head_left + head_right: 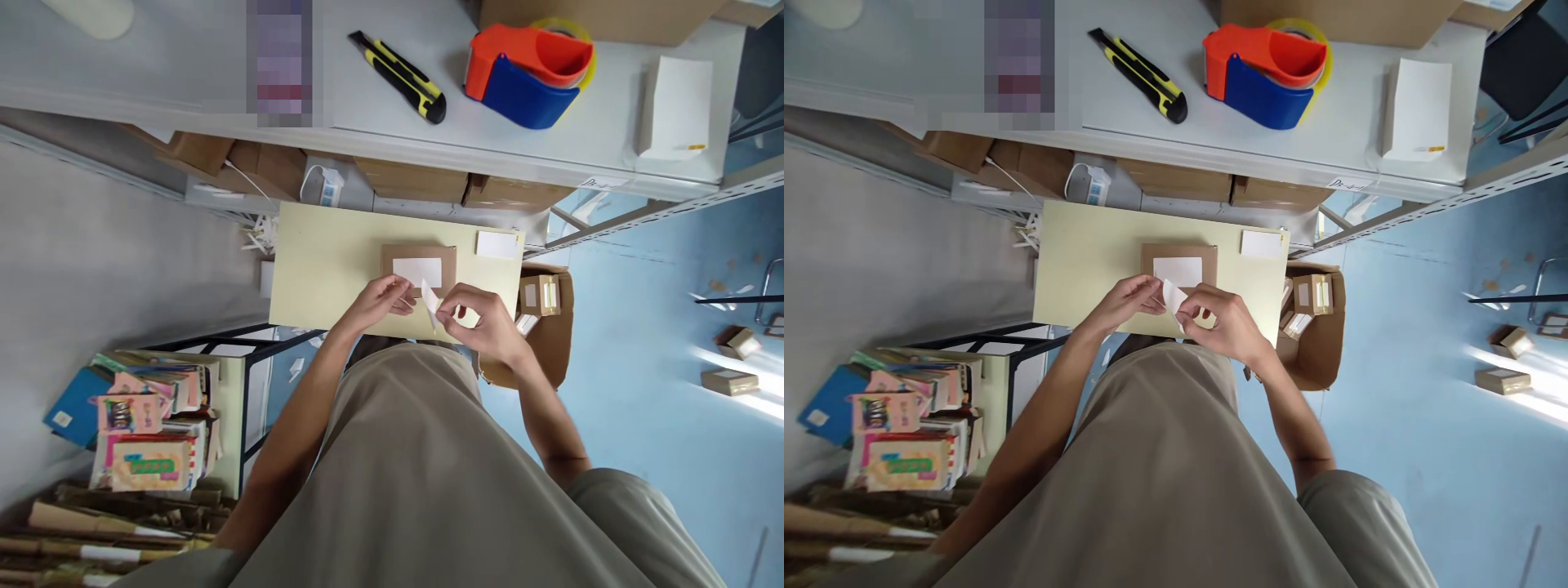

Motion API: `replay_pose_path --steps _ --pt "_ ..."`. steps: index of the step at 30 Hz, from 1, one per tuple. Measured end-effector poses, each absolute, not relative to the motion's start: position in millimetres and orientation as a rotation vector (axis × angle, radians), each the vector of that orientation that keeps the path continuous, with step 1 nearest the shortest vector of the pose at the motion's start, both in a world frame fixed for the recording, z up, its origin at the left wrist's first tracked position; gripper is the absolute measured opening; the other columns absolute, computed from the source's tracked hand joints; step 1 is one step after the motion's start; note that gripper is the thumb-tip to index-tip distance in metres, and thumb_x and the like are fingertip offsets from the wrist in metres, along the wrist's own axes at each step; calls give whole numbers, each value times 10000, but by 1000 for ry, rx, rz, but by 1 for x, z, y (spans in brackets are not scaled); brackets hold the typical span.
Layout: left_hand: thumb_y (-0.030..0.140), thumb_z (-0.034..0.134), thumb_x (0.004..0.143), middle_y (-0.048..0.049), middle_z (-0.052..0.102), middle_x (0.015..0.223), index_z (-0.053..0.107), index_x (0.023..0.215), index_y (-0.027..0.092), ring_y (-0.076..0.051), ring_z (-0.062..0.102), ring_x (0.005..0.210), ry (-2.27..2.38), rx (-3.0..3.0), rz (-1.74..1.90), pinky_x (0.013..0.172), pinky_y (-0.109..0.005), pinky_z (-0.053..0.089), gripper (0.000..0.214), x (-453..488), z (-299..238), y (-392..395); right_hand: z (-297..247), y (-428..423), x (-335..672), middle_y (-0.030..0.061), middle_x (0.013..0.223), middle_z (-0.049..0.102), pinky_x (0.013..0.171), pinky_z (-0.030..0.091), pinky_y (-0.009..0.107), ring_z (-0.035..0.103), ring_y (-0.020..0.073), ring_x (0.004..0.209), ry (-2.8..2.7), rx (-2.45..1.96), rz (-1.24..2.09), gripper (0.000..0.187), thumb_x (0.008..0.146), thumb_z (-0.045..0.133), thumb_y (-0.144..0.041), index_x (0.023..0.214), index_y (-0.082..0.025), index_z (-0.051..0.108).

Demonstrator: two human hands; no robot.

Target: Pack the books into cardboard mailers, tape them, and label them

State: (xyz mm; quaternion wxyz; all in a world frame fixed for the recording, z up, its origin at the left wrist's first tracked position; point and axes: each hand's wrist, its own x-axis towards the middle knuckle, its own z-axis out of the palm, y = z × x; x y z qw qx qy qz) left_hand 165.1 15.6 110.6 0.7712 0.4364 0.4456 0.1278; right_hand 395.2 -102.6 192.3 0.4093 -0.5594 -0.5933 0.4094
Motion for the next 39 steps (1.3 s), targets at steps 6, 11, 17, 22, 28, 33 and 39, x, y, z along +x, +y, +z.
replay_pose_path --steps 6,11,17,22,28,33,39 --pt "815 914 777 -113 831 927 772 992 194 -281 803 820 965 658 195 765 -385 638 671 169 117 -1 189 -123 379 24 920 769 737 580 329 718 176 789 -1648 -1442 866 168 1038 629 -230 925 -261 749" --pt "748 945 760 -104 831 1055 781 989 206 -274 782 920 971 583 352 748 -343 594 611 177 122 -13 172 -132 362 28 983 808 685 546 305 740 168 788 -1830 -1571 806 183 1042 618 -215 949 -260 769" --pt "475 1046 647 -44 810 1059 684 1004 225 -223 747 863 1012 607 485 713 -310 533 567 181 121 -22 147 -133 339 70 1111 818 686 522 332 759 199 824 -2016 -1789 815 182 1101 627 -304 1072 -233 793" --pt "534 984 690 -29 791 976 668 959 234 -225 724 844 1102 594 540 699 -315 516 512 179 116 -19 141 -125 333 139 1280 786 653 508 355 771 231 850 -2101 -1889 919 238 1132 663 -384 1248 -199 758" --pt "597 1007 675 -32 786 985 675 977 236 -219 714 844 1096 556 578 722 -326 527 576 173 113 -14 144 -110 329 165 1447 727 708 555 360 794 251 892 -2017 -1950 1027 419 1020 848 -386 1383 -212 733" --pt "565 1032 659 -27 780 976 672 1010 241 -238 740 905 1041 574 550 774 -332 541 599 161 113 2 149 -99 336 79 1192 798 741 597 332 742 166 748 -1576 -1879 881 213 1137 669 -395 1211 -256 812" --pt "543 1046 666 -59 816 1074 696 1002 228 -260 762 996 983 617 500 808 -323 550 578 146 117 16 147 -78 348 78 1075 788 717 601 337 711 169 717 -1285 -1921 676 289 1123 650 -455 1080 -238 836"
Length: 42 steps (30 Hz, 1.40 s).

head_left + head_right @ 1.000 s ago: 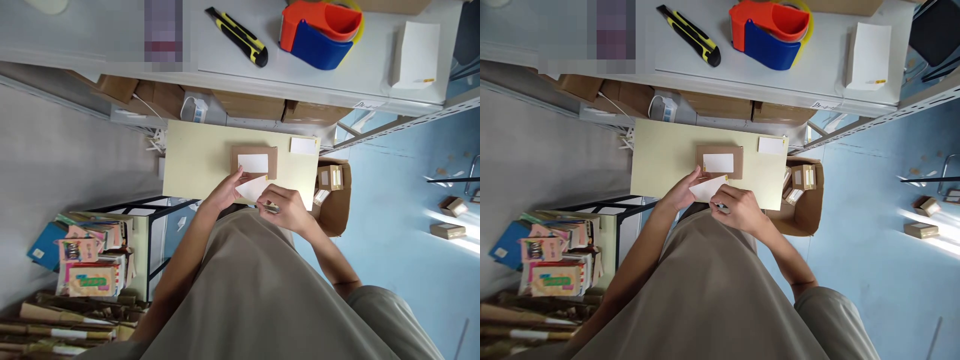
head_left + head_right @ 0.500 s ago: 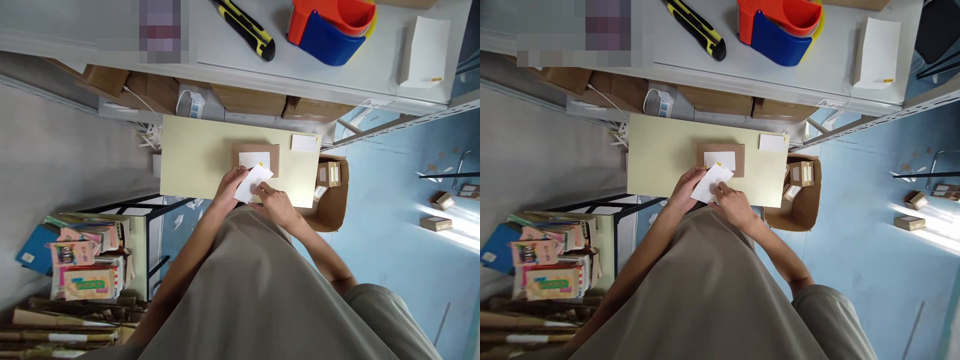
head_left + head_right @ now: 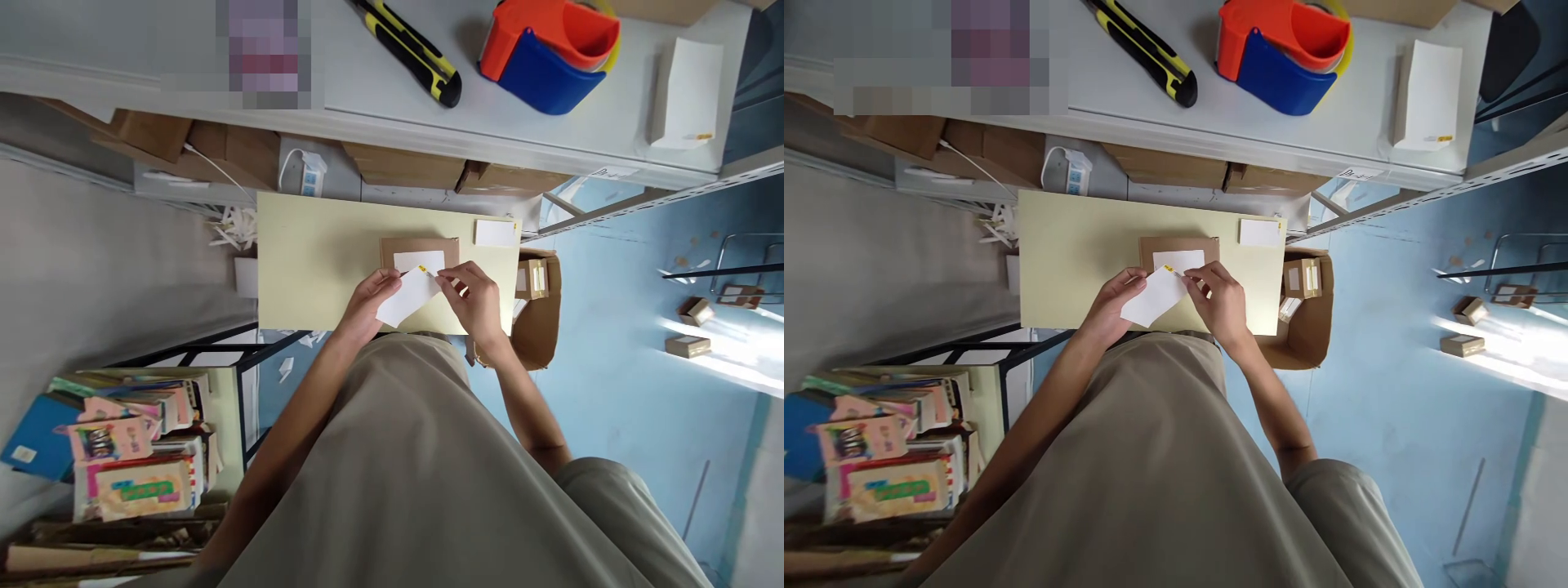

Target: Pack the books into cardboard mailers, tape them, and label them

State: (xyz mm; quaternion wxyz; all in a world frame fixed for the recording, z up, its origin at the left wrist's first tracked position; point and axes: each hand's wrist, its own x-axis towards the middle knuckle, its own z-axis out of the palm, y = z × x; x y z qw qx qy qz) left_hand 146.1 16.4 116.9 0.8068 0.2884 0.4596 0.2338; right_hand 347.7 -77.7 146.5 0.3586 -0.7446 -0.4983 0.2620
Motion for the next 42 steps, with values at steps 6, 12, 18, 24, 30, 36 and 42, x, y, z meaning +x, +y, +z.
replay_pose_path --steps 6,12,18,24,30,36,42 --pt "516 1048 692 -59 833 1153 721 1026 225 -244 775 993 919 632 456 829 -319 567 550 134 115 23 149 -72 332 51 1012 775 736 594 327 706 159 709 -1293 -1985 738 229 1091 643 -366 955 -240 778" --pt "504 1042 702 -73 836 1203 738 1051 225 -274 788 1082 881 647 441 888 -342 595 541 125 113 26 150 -71 325 44 1057 765 719 579 318 707 152 715 -1264 -2032 740 98 1034 655 -268 1003 -244 745" --pt "489 1025 727 -91 827 1271 744 1129 226 -301 788 1153 862 690 434 940 -376 614 556 121 108 25 152 -71 324 25 985 734 721 549 314 665 141 686 -1364 -2051 751 96 986 638 -188 928 -236 696" --pt "463 1019 746 -109 819 1320 762 1184 228 -342 767 1254 853 702 435 1018 -428 618 560 119 106 23 153 -71 327 32 1033 735 719 540 311 668 139 690 -1377 -2041 768 56 1011 644 -227 997 -229 699" --pt "421 977 793 -127 768 1476 756 1296 247 -372 714 1380 820 762 426 1104 -484 591 577 120 107 20 147 -73 330 26 1008 732 732 532 309 647 132 675 -1452 -2017 797 84 1017 636 -195 962 -230 689" --pt "326 978 735 -116 697 1587 712 1378 288 -359 566 1566 907 887 502 1221 -496 525 698 121 92 20 162 -83 328 17 990 714 683 524 307 627 130 675 -1435 -1892 813 75 990 636 -203 932 -245 659" --pt "497 987 700 -79 807 1207 703 1137 243 -289 752 1208 1031 751 461 967 -412 654 580 122 78 17 168 -87 346 8 912 708 654 542 302 608 144 704 -1047 -1850 956 92 974 678 -325 919 -254 661"
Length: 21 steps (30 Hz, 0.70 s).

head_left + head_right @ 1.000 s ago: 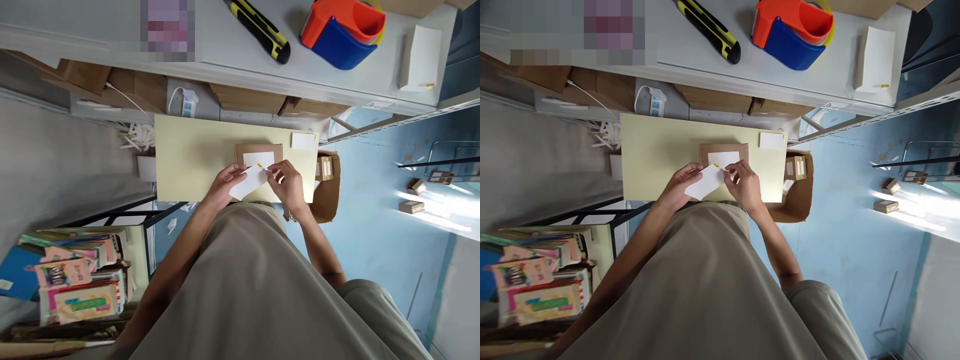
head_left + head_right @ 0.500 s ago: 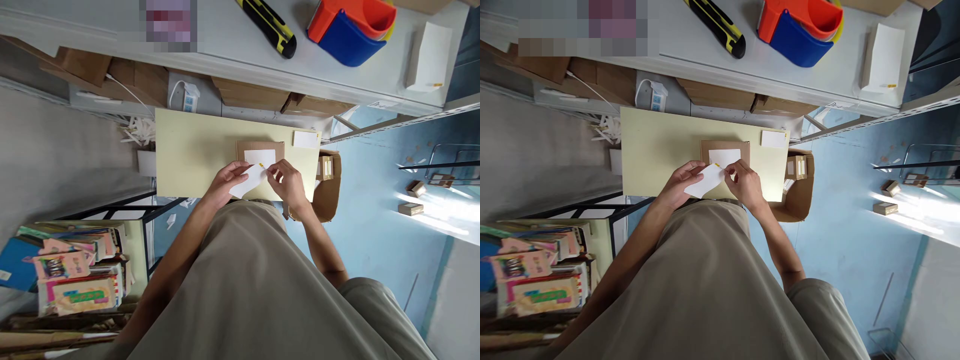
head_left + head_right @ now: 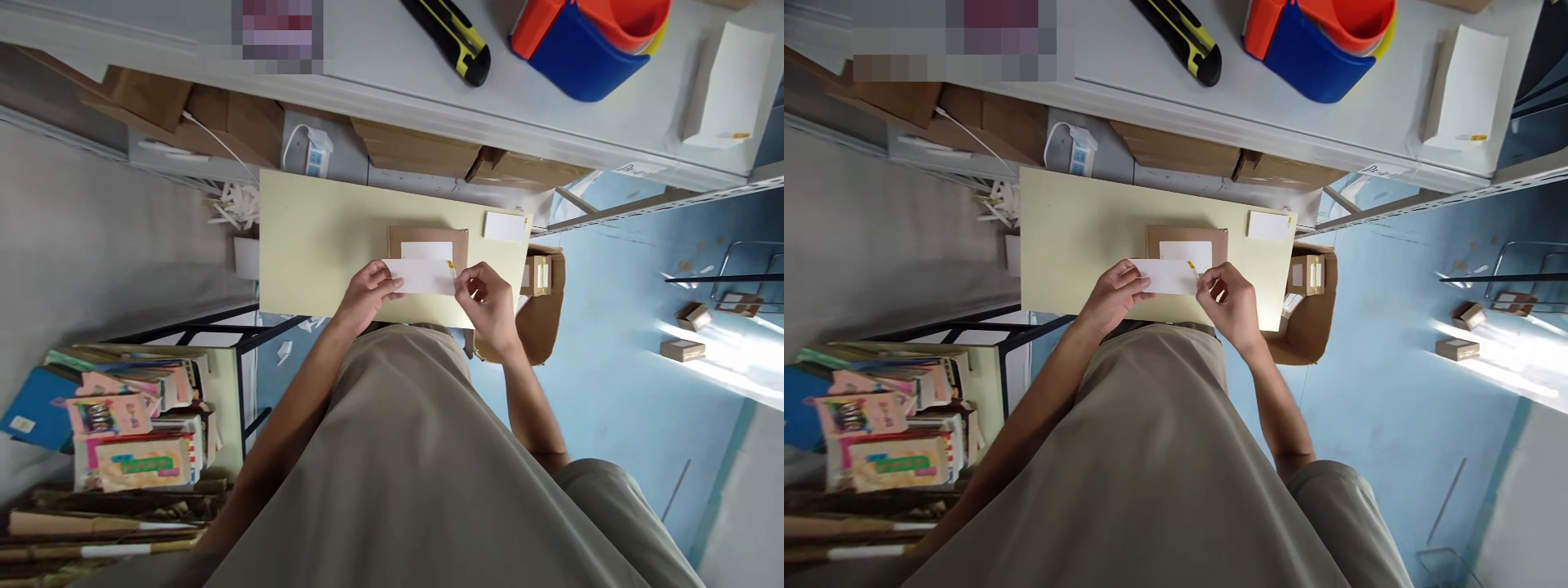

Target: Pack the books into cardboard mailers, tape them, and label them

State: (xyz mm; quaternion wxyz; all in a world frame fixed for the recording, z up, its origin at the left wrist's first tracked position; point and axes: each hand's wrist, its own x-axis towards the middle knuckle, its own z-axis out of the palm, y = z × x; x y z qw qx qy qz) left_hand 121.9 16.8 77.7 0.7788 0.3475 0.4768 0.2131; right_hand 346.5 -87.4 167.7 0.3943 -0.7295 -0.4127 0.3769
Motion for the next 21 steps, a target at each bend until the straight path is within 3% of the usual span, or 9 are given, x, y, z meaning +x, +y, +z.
replay_pose_path --steps 7,14,17,21 --pt "743 895 771 -96 806 1142 693 1035 213 -294 772 1153 1117 801 478 935 -421 665 625 132 78 13 139 -85 361 10 891 702 624 536 293 603 150 710 -826 -1866 1106 265 934 733 -499 899 -250 651" --pt "766 850 793 -75 804 1032 694 1017 217 -256 773 1042 1344 1004 476 883 -376 663 613 124 46 11 91 -81 357 15 843 703 666 557 305 639 166 676 -805 -1978 1166 407 990 678 -643 903 -247 648" --pt "753 815 836 -81 796 993 710 998 214 -252 769 1004 1402 1077 478 880 -367 649 573 125 32 14 72 -77 358 36 839 742 747 570 308 698 192 753 -841 -2087 1165 398 1047 638 -612 914 -237 653" --pt "612 772 916 -72 789 931 739 969 209 -244 754 926 1458 1192 443 871 -357 619 409 138 17 29 58 -64 365 105 1005 822 840 567 327 757 236 914 -940 -2267 1116 257 1091 615 -432 999 -211 707"
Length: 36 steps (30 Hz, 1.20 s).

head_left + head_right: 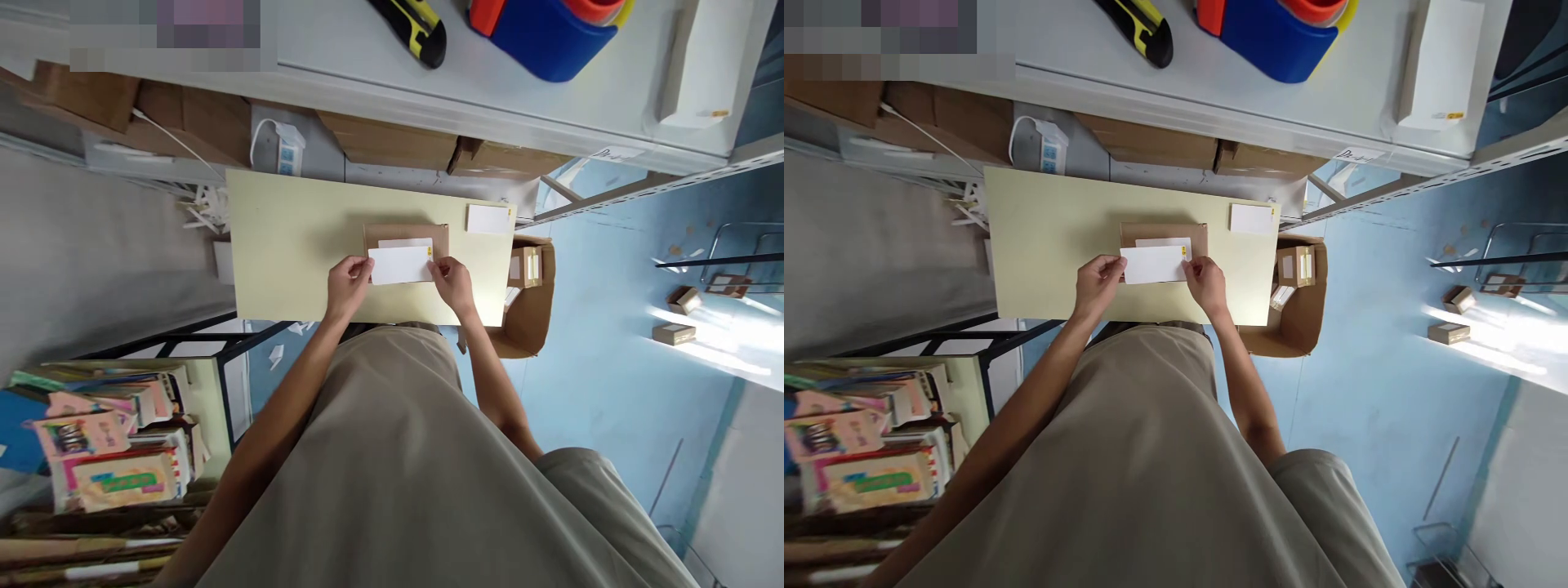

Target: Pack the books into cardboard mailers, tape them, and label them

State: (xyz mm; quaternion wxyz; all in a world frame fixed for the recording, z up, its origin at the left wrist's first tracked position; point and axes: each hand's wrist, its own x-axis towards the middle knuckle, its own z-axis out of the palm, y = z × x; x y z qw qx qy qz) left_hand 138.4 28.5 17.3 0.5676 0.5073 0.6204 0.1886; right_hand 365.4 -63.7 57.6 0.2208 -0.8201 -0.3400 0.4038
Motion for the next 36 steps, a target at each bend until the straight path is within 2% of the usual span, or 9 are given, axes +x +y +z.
replay_pose_path --steps 4,7,12,21,27,30,33,36 --pt "428 702 969 -59 773 860 743 923 199 -245 734 892 1531 1294 358 866 -354 586 236 156 4 43 51 -45 373 132 1087 842 873 563 349 777 280 1008 -1045 -2448 1127 248 1122 583 -338 1005 -205 756" --pt "371 670 979 -66 778 877 748 917 193 -244 738 911 1550 1317 310 894 -351 570 204 163 -4 47 47 -34 375 137 1160 853 910 579 358 792 304 1092 -1067 -2519 1183 253 1136 576 -311 1049 -208 789" --pt "389 664 988 -79 808 981 776 972 196 -240 738 971 1554 1347 279 903 -334 564 223 166 -15 49 41 -28 375 144 1253 850 987 601 373 789 319 1200 -1069 -2584 1184 265 1148 560 -299 1104 -219 809" --pt "353 680 981 -88 827 972 811 961 192 -260 740 949 1606 1431 223 900 -355 547 209 170 -22 54 37 -22 374 165 1264 842 986 623 416 780 357 1221 -1010 -2656 1195 247 1111 582 -287 1112 -226 822" --pt "334 695 985 -106 843 1041 796 950 201 -268 744 979 1657 1458 205 918 -362 534 170 175 -21 53 34 -23 373 162 1317 830 994 618 441 772 369 1243 -989 -2678 1180 251 1103 589 -278 1192 -219 816" --pt "328 686 990 -107 842 1041 790 944 204 -277 742 995 1667 1474 197 932 -376 534 168 176 -19 53 34 -27 376 154 1286 834 986 618 451 772 366 1216 -1057 -2649 1193 210 1104 618 -297 1151 -231 811" --pt "329 678 989 -97 835 1015 790 939 208 -274 737 994 1660 1484 192 928 -372 539 172 176 -18 52 33 -22 381 168 1222 835 984 617 459 774 370 1180 -1194 -2610 1244 145 1062 673 -238 1077 -224 816" --pt "317 666 991 -99 828 1007 788 935 208 -272 735 1000 1657 1492 200 933 -372 541 172 177 -18 52 29 -7 383 182 1204 825 1018 615 473 770 370 1182 -1260 -2590 1188 145 1051 682 -206 1085 -211 823"
